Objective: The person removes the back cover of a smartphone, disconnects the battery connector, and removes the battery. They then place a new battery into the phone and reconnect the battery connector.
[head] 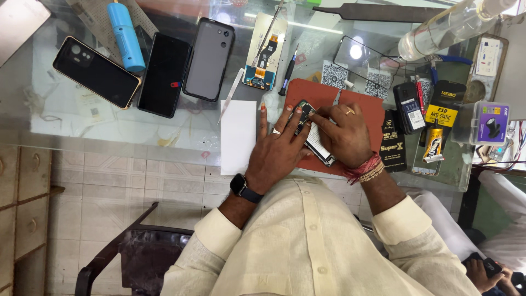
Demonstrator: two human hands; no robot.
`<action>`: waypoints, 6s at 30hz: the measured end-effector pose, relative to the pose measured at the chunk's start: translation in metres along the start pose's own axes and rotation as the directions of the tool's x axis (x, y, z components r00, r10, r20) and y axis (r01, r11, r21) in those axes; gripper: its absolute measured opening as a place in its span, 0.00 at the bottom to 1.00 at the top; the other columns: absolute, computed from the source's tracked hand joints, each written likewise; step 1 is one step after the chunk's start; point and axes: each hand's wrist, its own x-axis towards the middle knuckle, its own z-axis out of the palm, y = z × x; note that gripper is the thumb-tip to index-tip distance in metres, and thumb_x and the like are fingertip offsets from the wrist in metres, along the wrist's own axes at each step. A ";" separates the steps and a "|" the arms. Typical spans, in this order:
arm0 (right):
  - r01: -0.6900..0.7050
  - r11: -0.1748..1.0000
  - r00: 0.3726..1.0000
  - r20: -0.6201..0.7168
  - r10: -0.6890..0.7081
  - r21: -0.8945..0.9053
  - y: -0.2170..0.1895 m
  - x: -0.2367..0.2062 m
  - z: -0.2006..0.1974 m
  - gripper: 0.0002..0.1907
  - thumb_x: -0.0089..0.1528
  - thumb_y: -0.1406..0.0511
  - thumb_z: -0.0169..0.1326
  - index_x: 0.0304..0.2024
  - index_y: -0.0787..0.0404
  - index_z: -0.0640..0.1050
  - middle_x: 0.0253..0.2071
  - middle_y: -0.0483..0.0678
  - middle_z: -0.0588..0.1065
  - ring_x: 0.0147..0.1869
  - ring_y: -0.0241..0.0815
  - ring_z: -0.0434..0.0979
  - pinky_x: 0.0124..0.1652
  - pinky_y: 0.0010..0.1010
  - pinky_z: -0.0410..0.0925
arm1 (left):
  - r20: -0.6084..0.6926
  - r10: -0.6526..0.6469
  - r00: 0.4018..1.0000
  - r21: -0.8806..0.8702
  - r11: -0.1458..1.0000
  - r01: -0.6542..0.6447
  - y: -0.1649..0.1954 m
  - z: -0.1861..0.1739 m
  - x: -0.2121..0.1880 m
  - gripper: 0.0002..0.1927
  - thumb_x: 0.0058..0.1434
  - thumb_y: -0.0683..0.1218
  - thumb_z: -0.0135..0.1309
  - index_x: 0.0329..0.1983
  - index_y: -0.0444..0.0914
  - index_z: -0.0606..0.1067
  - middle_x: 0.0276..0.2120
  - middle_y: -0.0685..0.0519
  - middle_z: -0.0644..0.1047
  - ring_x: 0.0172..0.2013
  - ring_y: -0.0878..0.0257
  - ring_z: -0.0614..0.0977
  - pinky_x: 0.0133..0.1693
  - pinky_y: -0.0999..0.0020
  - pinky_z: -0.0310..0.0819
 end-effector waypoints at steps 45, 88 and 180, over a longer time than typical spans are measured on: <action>0.282 0.933 0.951 0.194 -0.242 -0.221 0.011 0.000 -0.016 0.22 0.60 0.64 0.58 0.56 0.61 0.81 0.53 0.46 0.77 0.52 0.42 0.77 0.52 0.40 0.66 | 0.035 0.003 0.999 -0.018 1.000 -0.003 -0.001 0.002 0.001 0.31 0.65 0.62 0.53 0.62 0.37 0.75 0.68 0.41 0.68 0.73 0.51 0.61 0.70 0.28 0.39; 0.142 0.987 0.936 0.312 -0.160 0.082 -0.011 0.030 -0.012 0.10 0.55 0.64 0.61 0.39 0.56 0.81 0.42 0.50 0.71 0.48 0.50 0.70 0.50 0.44 0.64 | -0.048 -0.206 0.977 -0.204 0.960 0.192 0.009 -0.006 0.006 0.55 0.51 0.61 0.68 0.71 0.27 0.55 0.65 0.43 0.72 0.71 0.45 0.64 0.71 0.33 0.33; -0.046 0.991 0.997 0.069 0.037 0.122 -0.001 0.016 -0.012 0.14 0.54 0.74 0.59 0.42 0.58 0.83 0.43 0.49 0.75 0.47 0.51 0.77 0.47 0.43 0.69 | -0.077 -0.139 0.987 -0.190 0.974 0.122 0.007 -0.001 0.004 0.48 0.59 0.60 0.63 0.72 0.29 0.57 0.67 0.40 0.70 0.71 0.45 0.64 0.72 0.34 0.38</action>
